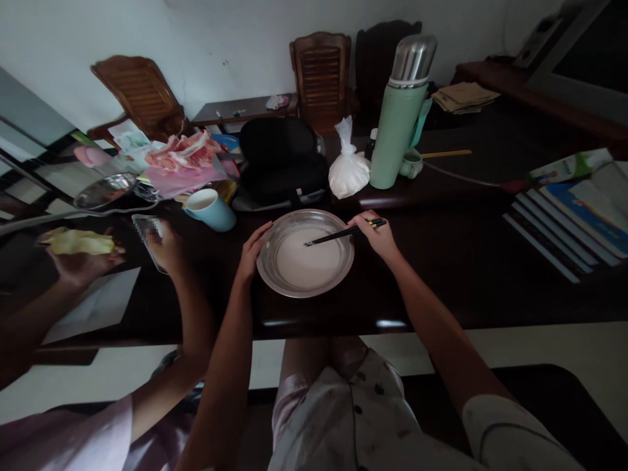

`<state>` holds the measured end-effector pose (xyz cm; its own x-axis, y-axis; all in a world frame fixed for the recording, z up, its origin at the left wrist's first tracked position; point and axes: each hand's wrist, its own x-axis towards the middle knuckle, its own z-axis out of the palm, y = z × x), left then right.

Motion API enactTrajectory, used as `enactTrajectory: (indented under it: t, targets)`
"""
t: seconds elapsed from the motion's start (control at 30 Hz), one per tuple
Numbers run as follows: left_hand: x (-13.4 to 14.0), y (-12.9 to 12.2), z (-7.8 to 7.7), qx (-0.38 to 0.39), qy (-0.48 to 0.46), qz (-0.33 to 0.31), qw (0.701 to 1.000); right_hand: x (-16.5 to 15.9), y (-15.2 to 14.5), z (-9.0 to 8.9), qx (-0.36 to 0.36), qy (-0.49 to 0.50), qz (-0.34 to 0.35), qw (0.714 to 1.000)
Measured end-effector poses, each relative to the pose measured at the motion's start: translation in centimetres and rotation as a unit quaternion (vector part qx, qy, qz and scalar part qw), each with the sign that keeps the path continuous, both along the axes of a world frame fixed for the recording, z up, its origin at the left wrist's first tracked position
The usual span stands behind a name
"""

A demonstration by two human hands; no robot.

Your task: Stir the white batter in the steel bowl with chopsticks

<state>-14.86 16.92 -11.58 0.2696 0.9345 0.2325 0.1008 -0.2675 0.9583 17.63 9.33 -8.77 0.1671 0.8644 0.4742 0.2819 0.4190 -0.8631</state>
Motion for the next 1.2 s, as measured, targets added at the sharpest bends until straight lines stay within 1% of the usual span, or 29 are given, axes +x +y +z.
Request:
enactTrajectory:
  t: [0.1,0.17,0.27,0.33,0.43,0.5,0.57,0.67,0.73,0.8,0.93,1.0,1.1,1.2]
  targets:
    - [0.0,-0.1,0.1,-0.007,0.007,0.002,1.000,0.6,0.0,0.3,-0.027,0.081,-0.009,0.996]
    - [-0.1,0.0,0.1,-0.008,0.010,0.005,1.000,0.7,-0.1,0.5,-0.044,0.104,0.009,0.994]
    - [-0.1,0.0,0.0,-0.012,0.010,0.007,1.000,0.2,-0.3,0.6,-0.065,0.082,0.053,0.993]
    - [-0.2,0.1,-0.2,-0.016,0.010,0.007,1.000,-0.4,-0.4,0.6,-0.060,0.035,0.072,0.995]
    - [-0.2,0.2,-0.3,-0.017,0.008,0.009,1.000,-1.0,-0.4,0.4,-0.033,-0.037,0.074,0.996]
    - [-0.1,0.1,-0.2,-0.014,0.008,0.011,1.000,-0.9,-0.3,0.3,-0.019,-0.054,0.054,0.997]
    - [0.0,0.0,0.0,-0.016,0.004,0.012,1.000,-0.4,-0.1,0.2,-0.012,-0.044,0.018,0.999]
    - [0.2,-0.1,0.3,-0.021,-0.001,0.013,1.000,0.6,0.1,0.3,-0.025,0.030,-0.023,0.999]
    - [0.2,-0.2,0.5,-0.016,0.004,0.016,1.000,1.1,0.1,0.4,-0.037,0.084,-0.025,0.995]
    - [0.2,-0.2,0.6,-0.011,0.011,0.018,1.000,1.1,0.0,0.6,-0.051,0.102,-0.002,0.994]
    - [0.1,-0.2,0.5,-0.012,0.017,0.014,1.000,-0.1,-0.3,0.5,-0.087,0.083,0.079,0.990]
    - [0.1,-0.2,0.3,-0.010,0.015,0.012,1.000,-0.8,-0.4,0.3,-0.077,0.049,0.098,0.991]
    - [0.0,-0.1,0.0,-0.010,0.011,0.007,1.000,-1.3,-0.3,0.0,-0.038,-0.002,0.089,0.995]
    - [-0.1,0.1,-0.1,-0.010,0.015,0.007,1.000,-0.7,-0.1,-0.1,-0.020,0.000,0.046,0.999]
